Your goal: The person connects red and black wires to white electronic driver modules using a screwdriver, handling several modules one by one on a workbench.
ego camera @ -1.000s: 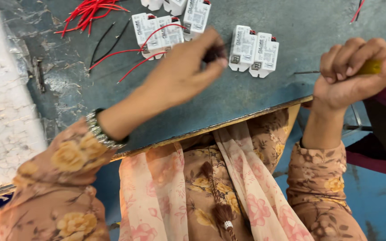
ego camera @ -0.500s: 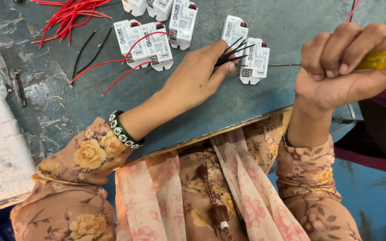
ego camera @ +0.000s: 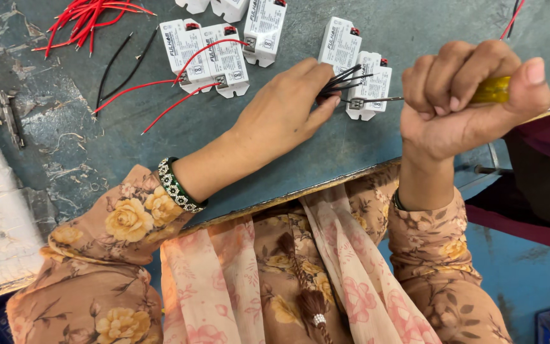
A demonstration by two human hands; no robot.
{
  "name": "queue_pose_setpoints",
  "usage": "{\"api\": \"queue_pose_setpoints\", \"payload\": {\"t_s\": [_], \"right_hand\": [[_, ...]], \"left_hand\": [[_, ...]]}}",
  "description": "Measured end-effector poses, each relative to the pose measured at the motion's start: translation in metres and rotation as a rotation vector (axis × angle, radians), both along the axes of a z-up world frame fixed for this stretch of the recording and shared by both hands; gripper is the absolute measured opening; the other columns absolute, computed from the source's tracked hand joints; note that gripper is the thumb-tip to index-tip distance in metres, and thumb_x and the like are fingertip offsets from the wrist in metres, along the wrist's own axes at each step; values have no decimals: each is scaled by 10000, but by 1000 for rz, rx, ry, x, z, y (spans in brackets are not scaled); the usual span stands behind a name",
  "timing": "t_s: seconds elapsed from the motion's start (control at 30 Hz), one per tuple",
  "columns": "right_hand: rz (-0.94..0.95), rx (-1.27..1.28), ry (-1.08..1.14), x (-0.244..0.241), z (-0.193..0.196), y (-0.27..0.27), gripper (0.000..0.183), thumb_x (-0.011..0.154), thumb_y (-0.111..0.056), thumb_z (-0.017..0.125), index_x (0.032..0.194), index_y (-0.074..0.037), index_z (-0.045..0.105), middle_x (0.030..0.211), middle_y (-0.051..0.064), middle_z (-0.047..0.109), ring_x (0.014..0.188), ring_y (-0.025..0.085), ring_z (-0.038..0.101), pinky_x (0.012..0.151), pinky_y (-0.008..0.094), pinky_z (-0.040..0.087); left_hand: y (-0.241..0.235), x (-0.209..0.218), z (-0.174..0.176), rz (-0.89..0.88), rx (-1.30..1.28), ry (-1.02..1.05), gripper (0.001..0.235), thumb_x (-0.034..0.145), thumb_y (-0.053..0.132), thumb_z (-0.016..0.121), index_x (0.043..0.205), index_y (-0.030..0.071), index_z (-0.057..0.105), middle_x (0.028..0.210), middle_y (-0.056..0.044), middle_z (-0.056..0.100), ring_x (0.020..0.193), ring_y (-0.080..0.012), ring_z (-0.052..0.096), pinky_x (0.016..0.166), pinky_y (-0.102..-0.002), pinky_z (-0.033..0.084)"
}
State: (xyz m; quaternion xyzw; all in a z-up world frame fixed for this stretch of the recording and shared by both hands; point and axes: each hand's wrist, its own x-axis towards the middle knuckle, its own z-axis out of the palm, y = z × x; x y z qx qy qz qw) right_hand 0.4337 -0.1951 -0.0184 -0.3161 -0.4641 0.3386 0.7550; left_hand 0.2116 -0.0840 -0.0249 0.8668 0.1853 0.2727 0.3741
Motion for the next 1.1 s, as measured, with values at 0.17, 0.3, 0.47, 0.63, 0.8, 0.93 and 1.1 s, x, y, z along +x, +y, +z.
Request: {"api": "queue_pose_setpoints", "payload": {"t_s": [0.17, 0.3, 0.47, 0.63, 0.8, 0.93, 1.1], "right_hand": [[-2, -1, 6, -2, -1, 2, 657, 1085, -555, 354, 640, -77, 281, 476, 43, 255, 352, 104, 130, 333, 276, 155], [-7, -3, -10, -5, -1, 3, 654, 1089, -555, 347, 648, -77, 286, 477, 52, 260, 355, 98, 129, 335, 278, 157], [-35, -11, -78, -14, -1, 5, 659, 1087, -565, 329, 643, -78, 297, 466, 59, 271, 355, 83, 128, 326, 274, 164], [-29, -20, -76, -16, -1, 5, 665, 1091, -559, 312, 635, -75, 298, 466, 57, 272, 359, 80, 133, 337, 270, 161], [-8, -50, -79, -17, -3, 5, 650, 1105, -522, 297, 624, -85, 285, 469, 42, 257, 370, 84, 138, 356, 262, 155], [-67, -33, -85, -16, -11, 8, 628, 1076, -554, 296, 635, -108, 288, 470, 23, 239, 350, 91, 159, 330, 261, 178], [13, -52, 36, -11, -16, 0, 669, 1091, -569, 315, 633, -84, 282, 466, 31, 251, 372, 99, 149, 369, 282, 157]], "left_hand": [[-1, 2, -1, 2, 26, 17, 207, 995, 162, 678, 1078, 13, 560, 1034, -152, 623, 922, -395, 656, 770, -487, 515], [-3, 4, -3, 19, 42, 38, 209, 989, 176, 680, 1071, 20, 566, 1041, -150, 626, 908, -396, 663, 746, -489, 523], [-4, 8, -6, 34, 87, 13, 219, 982, 193, 686, 1074, 26, 577, 1038, -146, 624, 889, -391, 670, 725, -488, 529], [-2, 9, -6, 24, 117, 11, 223, 978, 197, 696, 1057, 25, 579, 1007, -135, 620, 859, -376, 674, 707, -473, 532], [-1, 13, -5, 12, 117, 14, 225, 974, 209, 701, 1039, 31, 581, 971, -127, 621, 828, -367, 676, 677, -464, 531], [1, 17, -10, 26, 119, 19, 230, 959, 228, 700, 1034, 40, 590, 969, -135, 639, 832, -376, 676, 678, -472, 535], [0, 26, -22, 54, 93, 11, 227, 952, 251, 686, 1000, 51, 591, 956, -133, 657, 848, -374, 685, 704, -475, 543]]}}
